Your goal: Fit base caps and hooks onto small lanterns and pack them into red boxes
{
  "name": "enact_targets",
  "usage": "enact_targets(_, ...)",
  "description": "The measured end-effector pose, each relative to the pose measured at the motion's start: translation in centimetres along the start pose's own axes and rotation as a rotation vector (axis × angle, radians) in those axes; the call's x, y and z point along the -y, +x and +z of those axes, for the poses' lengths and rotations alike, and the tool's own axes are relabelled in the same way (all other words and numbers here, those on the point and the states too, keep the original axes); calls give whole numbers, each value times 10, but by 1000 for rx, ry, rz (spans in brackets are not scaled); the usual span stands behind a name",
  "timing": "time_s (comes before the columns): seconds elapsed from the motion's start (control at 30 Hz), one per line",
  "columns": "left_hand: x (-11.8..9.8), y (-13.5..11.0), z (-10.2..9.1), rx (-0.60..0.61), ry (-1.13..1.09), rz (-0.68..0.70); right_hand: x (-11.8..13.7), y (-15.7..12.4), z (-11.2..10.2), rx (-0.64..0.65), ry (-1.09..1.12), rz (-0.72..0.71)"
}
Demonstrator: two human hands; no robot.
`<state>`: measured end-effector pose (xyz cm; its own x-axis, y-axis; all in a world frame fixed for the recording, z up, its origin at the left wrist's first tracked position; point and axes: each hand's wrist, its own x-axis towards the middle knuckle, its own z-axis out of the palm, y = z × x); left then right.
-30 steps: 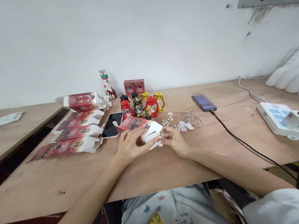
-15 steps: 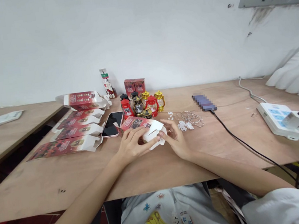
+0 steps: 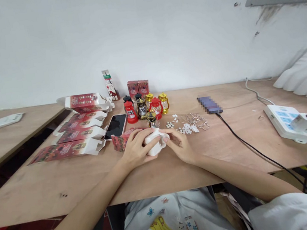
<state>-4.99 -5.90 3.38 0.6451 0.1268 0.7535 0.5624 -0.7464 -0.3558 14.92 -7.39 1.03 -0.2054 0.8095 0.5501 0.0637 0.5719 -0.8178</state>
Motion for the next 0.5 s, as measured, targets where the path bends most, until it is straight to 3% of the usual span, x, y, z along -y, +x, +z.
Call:
enact_targets(0.27, 2, -1, -3, -21, -92, -95, 8, -3, -2, 15, 98, -63)
enact_targets(0.5, 1, -2, -2, -107, -108, -142, 8, 2, -2, 75, 210, 36)
